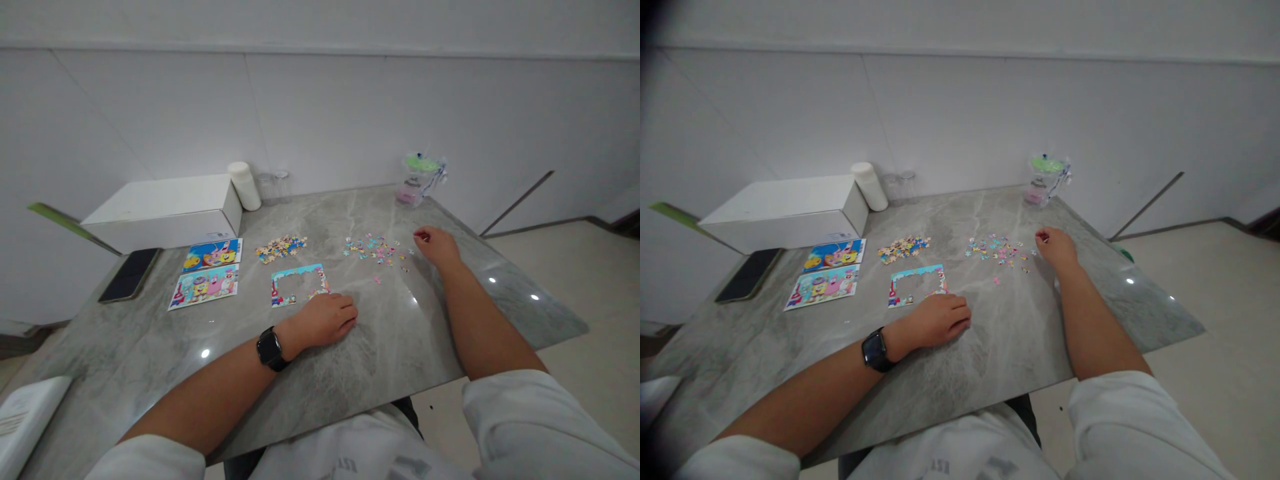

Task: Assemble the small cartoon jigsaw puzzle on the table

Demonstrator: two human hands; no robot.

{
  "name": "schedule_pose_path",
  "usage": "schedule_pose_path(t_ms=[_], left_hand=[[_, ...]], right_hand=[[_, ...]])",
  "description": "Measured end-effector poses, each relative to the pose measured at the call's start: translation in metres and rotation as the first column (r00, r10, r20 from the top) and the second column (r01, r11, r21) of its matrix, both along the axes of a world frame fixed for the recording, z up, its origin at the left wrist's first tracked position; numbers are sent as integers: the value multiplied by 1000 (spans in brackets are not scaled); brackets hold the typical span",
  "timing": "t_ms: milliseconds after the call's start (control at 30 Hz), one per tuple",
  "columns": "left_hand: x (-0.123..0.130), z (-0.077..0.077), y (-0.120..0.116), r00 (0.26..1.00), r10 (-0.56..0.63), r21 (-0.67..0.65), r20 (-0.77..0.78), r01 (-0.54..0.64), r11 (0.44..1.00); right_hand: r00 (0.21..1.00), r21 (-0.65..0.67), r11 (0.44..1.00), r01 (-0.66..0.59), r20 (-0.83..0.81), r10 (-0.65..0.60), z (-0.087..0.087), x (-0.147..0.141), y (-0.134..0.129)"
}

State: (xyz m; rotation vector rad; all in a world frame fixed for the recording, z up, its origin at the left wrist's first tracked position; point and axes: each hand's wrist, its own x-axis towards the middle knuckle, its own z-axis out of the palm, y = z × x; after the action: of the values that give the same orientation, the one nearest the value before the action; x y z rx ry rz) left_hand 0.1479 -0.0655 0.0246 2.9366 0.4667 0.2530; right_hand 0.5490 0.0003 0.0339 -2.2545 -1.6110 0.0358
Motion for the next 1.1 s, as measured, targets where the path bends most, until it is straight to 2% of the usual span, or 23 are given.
schedule_pose_path(t_ms=[200,333,433,733,1100], left_hand=[[0,0,0,1000,-16,-16,-6,16,1000],[0,3,-1,1000,-28,-24,-8,28,999],[0,3,-1,999,-36,-20,-6,36,999],[-4,0,-2,999,-46,-1,5,46,999],[-2,1,0,998,-61,0,17,61,998]], right_hand=[[1000,-143,990,-12,19,15,-7,20,-1],[999,-224,974,-18,46,29,-14,22,0],[996,-259,963,-73,36,85,-18,21,2],[980,-203,959,-200,-20,200,-29,18,9],[983,-121,983,-141,96,153,-31,14,6]])
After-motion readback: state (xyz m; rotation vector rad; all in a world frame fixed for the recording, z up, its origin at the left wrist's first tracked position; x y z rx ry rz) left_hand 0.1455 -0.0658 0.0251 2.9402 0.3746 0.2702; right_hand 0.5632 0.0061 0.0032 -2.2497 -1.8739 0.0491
